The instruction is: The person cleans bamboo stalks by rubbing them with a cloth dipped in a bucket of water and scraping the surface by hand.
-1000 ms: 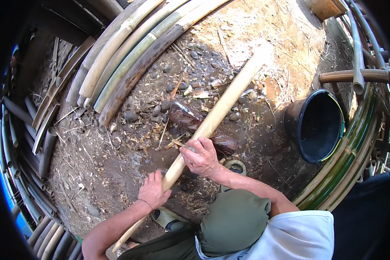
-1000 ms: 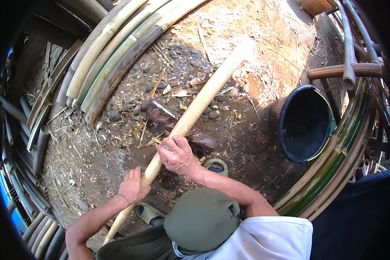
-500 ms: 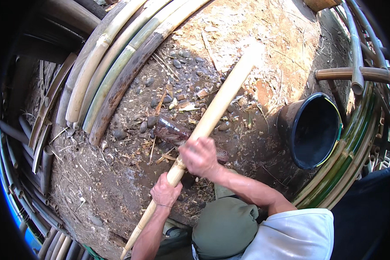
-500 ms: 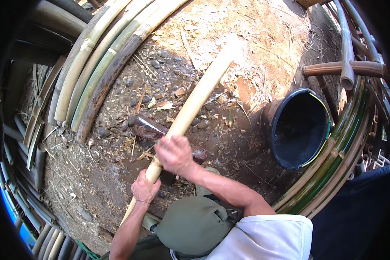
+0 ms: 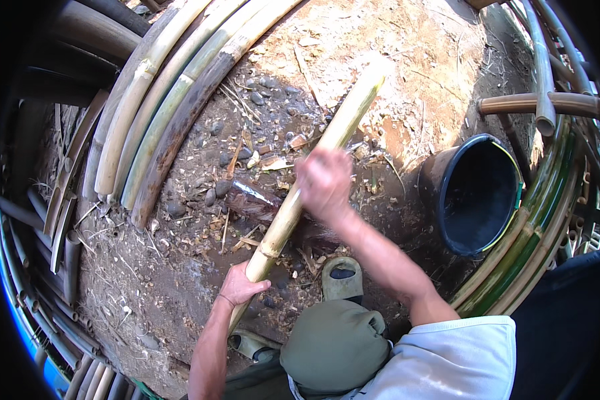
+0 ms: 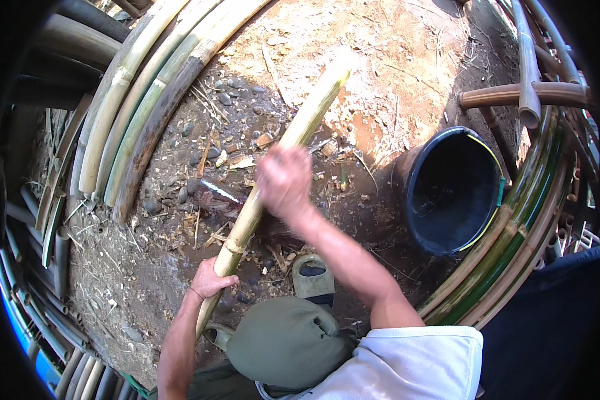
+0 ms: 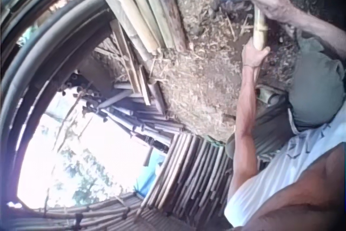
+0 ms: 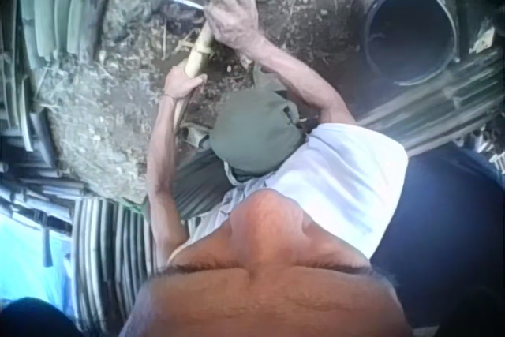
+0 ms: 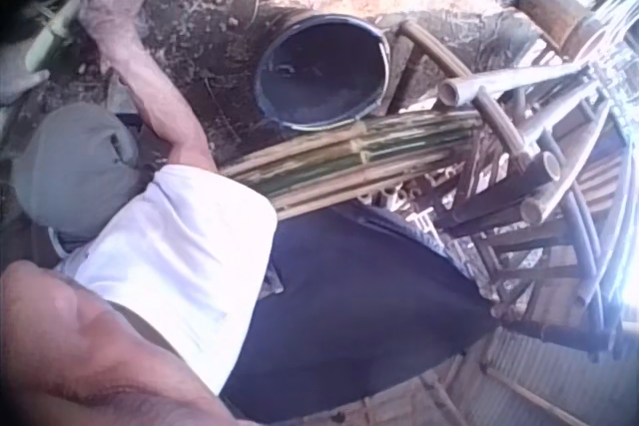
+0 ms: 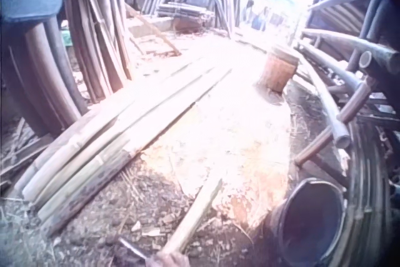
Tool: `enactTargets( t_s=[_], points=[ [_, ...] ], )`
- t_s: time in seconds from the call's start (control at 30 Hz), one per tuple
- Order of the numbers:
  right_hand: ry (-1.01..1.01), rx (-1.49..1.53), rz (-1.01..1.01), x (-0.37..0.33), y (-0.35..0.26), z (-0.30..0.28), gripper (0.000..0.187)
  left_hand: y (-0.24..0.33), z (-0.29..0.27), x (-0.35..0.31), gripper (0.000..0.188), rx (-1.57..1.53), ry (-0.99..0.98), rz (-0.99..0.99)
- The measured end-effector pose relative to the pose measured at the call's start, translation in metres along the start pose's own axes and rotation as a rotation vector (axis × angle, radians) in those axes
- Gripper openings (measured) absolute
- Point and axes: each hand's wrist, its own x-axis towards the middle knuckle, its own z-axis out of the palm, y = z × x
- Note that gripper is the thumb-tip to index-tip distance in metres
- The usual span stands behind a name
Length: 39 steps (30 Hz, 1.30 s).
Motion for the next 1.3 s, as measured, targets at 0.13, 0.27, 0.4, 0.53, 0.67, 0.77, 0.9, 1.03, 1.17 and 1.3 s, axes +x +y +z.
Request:
enactTargets(
  t_s=[0.13,0.27,0.4,0.53,0.67,0.77,0.9,1.03,1.17,1.3],
  points=[
    [-0.025,0.170,-0.162,-0.046,-0.043,-0.014,0.011,0.021,0.026,-0.022,0.076,0.175,0.341,-0.003],
    [0.072,-0.264,0.009,0.102,0.138,-0.010,0.024,0.011,0.068,-0.016,0.061,0.447,0.727,0.125],
    [0.101,-0.399,0.079,0.154,0.180,-0.027,0.026,0.014,0.056,-0.009,0.053,0.385,0.725,0.115],
    [0.053,-0.092,-0.064,0.023,0.017,0.007,0.012,0.023,0.031,-0.017,0.047,0.224,0.360,-0.150],
    [-0.114,0.309,-0.267,-0.092,-0.104,-0.016,0.003,0.005,0.017,-0.009,0.044,-0.017,0.166,0.024],
    [0.004,0.097,-0.289,-0.027,-0.024,0.002,0.006,0.002,0.014,-0.013,0.044,-0.018,0.147,-0.023],
    [0.183,-0.231,-0.023,0.099,0.127,-0.007,0.015,0.014,0.009,-0.004,0.044,0.010,0.108,0.056],
    [0.064,-0.100,-0.077,0.016,0.011,0.006,0.012,0.006,0.001,-0.006,0.046,0.024,0.106,0.041],
    [-0.131,0.285,-0.277,-0.091,-0.103,-0.018,0.008,-0.010,0.036,-0.019,0.062,0.341,0.551,0.216],
    [0.043,-0.025,-0.234,0.015,0.037,0.010,0.015,-0.015,0.061,-0.026,0.066,0.519,0.683,0.191]
  ],
)
